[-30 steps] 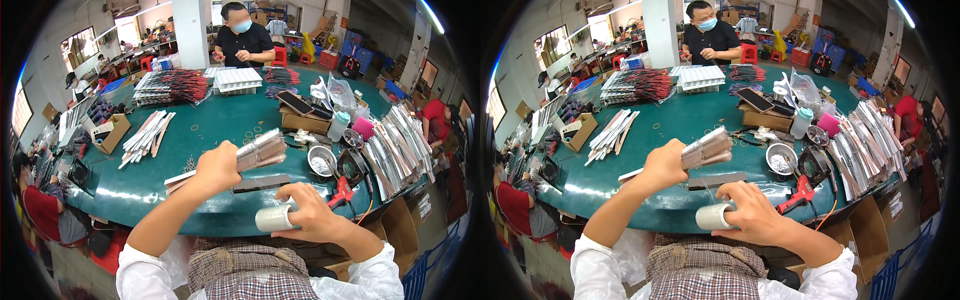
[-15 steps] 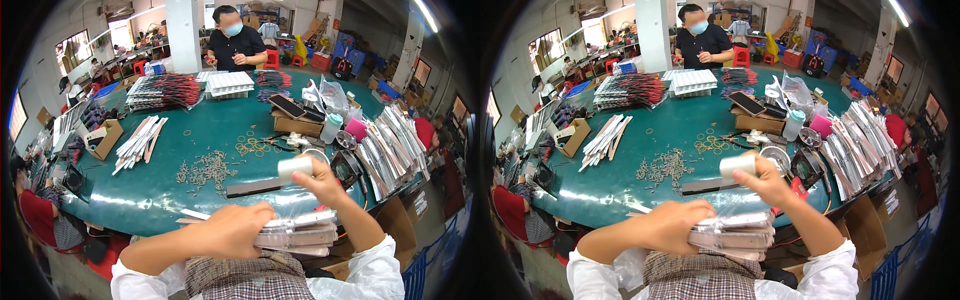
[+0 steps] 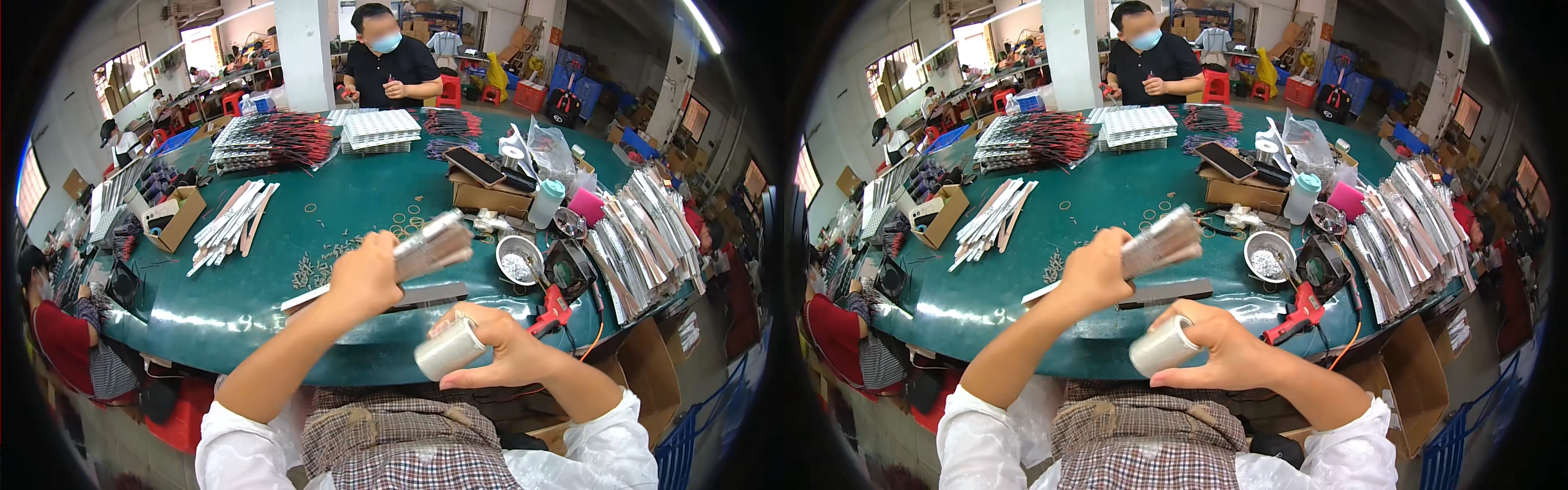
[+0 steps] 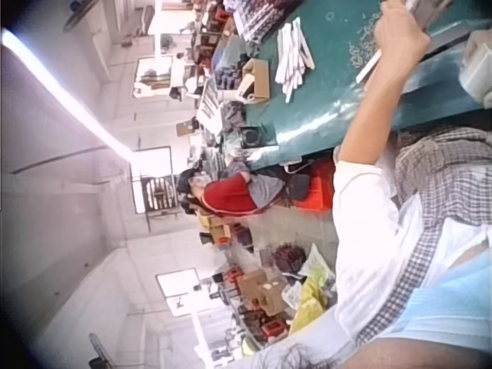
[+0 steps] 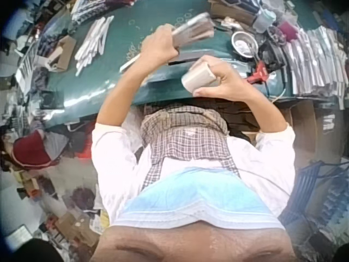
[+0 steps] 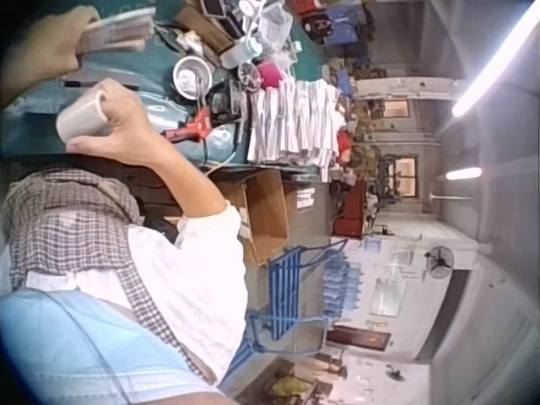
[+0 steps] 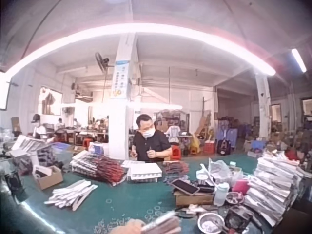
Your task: The person solders LED light strips using a soldering gun, gathers the strips into a bundle, and wraps tape around the bundle.
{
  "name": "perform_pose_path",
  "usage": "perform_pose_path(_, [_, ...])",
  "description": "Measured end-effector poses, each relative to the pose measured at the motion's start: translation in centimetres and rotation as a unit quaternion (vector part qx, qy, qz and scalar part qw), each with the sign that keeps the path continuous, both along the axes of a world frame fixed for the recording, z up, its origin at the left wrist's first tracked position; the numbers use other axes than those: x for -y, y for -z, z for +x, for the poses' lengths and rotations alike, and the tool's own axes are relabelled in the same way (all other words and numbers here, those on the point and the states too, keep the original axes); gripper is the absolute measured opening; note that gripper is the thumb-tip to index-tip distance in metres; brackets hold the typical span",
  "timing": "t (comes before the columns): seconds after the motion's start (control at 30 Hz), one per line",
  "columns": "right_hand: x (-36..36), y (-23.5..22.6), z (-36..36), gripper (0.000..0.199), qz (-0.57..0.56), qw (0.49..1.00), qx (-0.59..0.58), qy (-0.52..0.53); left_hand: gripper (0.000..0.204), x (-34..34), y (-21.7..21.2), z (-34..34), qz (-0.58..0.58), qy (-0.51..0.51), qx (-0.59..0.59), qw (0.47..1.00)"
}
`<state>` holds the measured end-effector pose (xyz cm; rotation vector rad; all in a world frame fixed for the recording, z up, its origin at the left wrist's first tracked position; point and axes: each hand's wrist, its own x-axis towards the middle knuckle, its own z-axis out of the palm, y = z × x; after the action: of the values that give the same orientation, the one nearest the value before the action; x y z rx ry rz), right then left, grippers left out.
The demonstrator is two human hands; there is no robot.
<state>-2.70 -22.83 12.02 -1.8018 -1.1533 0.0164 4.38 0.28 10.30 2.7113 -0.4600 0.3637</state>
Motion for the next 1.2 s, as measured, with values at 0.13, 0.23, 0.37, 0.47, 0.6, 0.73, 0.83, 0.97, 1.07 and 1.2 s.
perform_pose_path(0.13, [-0.3, -3.4, 0.9, 0.021, -0.049, 0.97, -0.207, 0.117, 0.034, 2.5, 2.0, -1.4, 0.153, 0.048, 0.12, 0.98])
perform_pose_path(0.23, [-0.1, -4.6, 2.5, 0.038, -0.159, 0.952, -0.139, 0.223, 0.029, 2.4, 1.3, -3.2, 0.159, 0.098, 0.186, 0.965])
perform_pose_path(0.37, [1.5, -3.8, 4.5, 0.044, -0.227, 0.938, -0.089, 0.245, 0.03, 1.8, -1.2, -5.7, 0.202, 0.245, 0.037, 0.947])
perform_pose_path(0.47, [2.7, -1.4, 5.9, 0.038, -0.138, 0.952, -0.219, 0.16, 0.042, 0.9, -3.2, -6.8, 0.073, 0.342, -0.184, 0.919])
perform_pose_path(0.6, [2.7, 3.5, 5.2, 0.026, -0.001, 0.946, -0.306, 0.105, 0.045, -1.3, -5.2, -6.0, -0.175, 0.254, -0.311, 0.899])
perform_pose_path(0.73, [2.4, 6.9, 3.5, 0.041, 0.167, 0.895, -0.393, 0.126, 0.055, -1.4, -4.7, -4.4, -0.242, 0.188, -0.413, 0.857])
perform_pose_path(0.83, [1.7, 7.4, 3.3, 0.027, 0.271, 0.849, -0.415, 0.186, 0.067, -0.9, -3.1, -3.4, -0.331, 0.203, -0.38, 0.839])
perform_pose_path(0.97, [2.1, 4.8, 2.3, 0.017, 0.166, 0.932, -0.279, 0.16, 0.076, -1.1, -1.0, -1.7, -0.46, 0.172, -0.384, 0.782])
perform_pose_path(1.07, [1.3, 2.5, 1.3, 0.018, 0.086, 0.981, -0.03, 0.173, 0.079, 0.0, 0.7, -1.2, -0.489, 0.126, -0.328, 0.799])
perform_pose_path(1.2, [-1.2, 0.9, 1.2, 0.03, 0.036, 0.963, 0.126, 0.234, 0.081, 3.5, 3.1, -2.6, -0.39, 0.062, -0.111, 0.912])
